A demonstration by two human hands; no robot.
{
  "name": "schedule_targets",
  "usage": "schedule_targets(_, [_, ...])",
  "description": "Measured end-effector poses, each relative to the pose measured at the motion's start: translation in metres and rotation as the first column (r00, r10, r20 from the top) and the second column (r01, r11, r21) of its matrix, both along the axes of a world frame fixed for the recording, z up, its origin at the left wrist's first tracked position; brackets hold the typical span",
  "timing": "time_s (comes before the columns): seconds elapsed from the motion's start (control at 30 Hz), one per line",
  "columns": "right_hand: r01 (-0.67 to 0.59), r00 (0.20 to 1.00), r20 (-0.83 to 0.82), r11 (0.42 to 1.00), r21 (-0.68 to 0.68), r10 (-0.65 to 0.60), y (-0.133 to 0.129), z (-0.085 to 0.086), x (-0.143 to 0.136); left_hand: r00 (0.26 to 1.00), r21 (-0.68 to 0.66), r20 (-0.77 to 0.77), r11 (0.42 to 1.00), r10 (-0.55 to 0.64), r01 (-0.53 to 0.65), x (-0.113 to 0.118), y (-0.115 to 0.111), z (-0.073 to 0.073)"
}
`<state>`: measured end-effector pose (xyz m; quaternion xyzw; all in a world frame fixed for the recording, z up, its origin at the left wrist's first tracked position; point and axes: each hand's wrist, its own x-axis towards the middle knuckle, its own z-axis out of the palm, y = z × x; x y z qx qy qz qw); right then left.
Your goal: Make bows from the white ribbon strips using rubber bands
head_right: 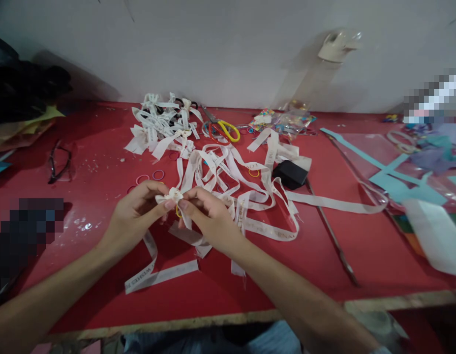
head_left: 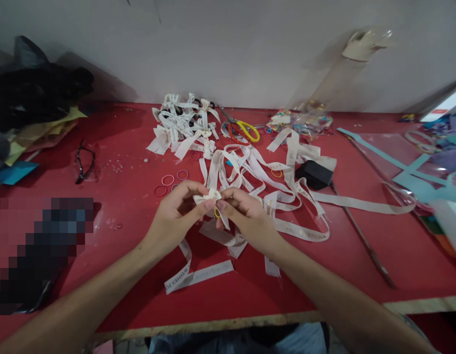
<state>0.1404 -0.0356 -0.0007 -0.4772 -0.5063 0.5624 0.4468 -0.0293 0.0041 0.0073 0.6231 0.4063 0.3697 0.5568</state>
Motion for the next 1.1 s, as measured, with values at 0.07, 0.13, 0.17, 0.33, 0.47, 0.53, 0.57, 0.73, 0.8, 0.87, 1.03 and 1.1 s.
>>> schedule_targets(0.07, [0.0,0.999,0.054,0.999,0.033,-0.002,-0.0006,-0.0015,-0.0002,0.997,0.095,-0.067,0.995,0.045,-0.038,-0.0007,-0.0007,0.0004])
schedule_targets(0.13, [-0.011,0.995,0.101,0.996,0.086,0.003,-0.0014,-0.0032,-0.0005,0.987,0.194,-0.138,0.98,0.077,-0.049,-0.002,-0.001,-0.0002])
schedule_targets(0.17, [-0.02,0.993,0.121,0.993,0.113,0.006,-0.0019,-0.004,-0.0006,0.981,0.242,-0.173,0.969,0.092,-0.049,-0.0028,-0.0008,-0.0008])
schedule_targets(0.33, [-0.059,0.986,0.162,0.985,0.164,0.032,-0.0042,-0.0051,-0.0008,0.948,0.381,-0.278,0.924,0.156,-0.041,-0.0052,0.0013,-0.005])
schedule_targets(0.47, [-0.051,0.986,0.164,0.989,0.137,0.028,-0.0062,-0.0058,-0.0013,0.956,0.321,-0.264,0.946,0.127,-0.037,-0.0033,0.002,-0.0044])
schedule_targets(0.53, [-0.019,0.986,0.169,0.99,0.138,-0.005,-0.0069,-0.0059,-0.0019,0.973,0.243,-0.213,0.969,0.089,-0.035,-0.0024,0.0018,-0.0033])
schedule_targets(0.57, [0.01,0.983,0.181,0.988,0.156,-0.038,-0.0069,-0.0056,-0.0021,0.981,0.207,-0.183,0.978,0.066,-0.028,-0.0022,0.0016,-0.0029])
schedule_targets(0.73, [0.136,0.927,0.271,0.904,0.405,-0.261,-0.0033,-0.002,0.0002,0.994,0.149,-0.086,0.986,-0.061,0.073,-0.0036,-0.0004,-0.0033])
schedule_targets(0.8, [0.131,0.917,0.28,0.877,0.462,-0.285,-0.0022,-0.0015,0.0017,0.993,0.158,-0.073,0.982,-0.097,0.107,-0.0041,-0.001,-0.0034])
schedule_targets(0.87, [0.124,0.908,0.297,0.867,0.482,-0.295,-0.002,-0.0022,0.0024,0.992,0.19,-0.064,0.975,-0.106,0.117,-0.0042,-0.0009,-0.0031])
schedule_targets(1.03, [0.092,0.896,0.34,0.869,0.487,-0.286,-0.0022,-0.0045,0.002,0.996,0.285,-0.046,0.955,-0.077,0.087,-0.0043,0.0023,-0.0031])
schedule_targets(1.1, [0.086,0.897,0.34,0.866,0.492,-0.282,-0.0022,-0.0043,0.0019,0.997,0.223,0.008,0.972,-0.075,0.071,-0.0044,0.0038,-0.0036])
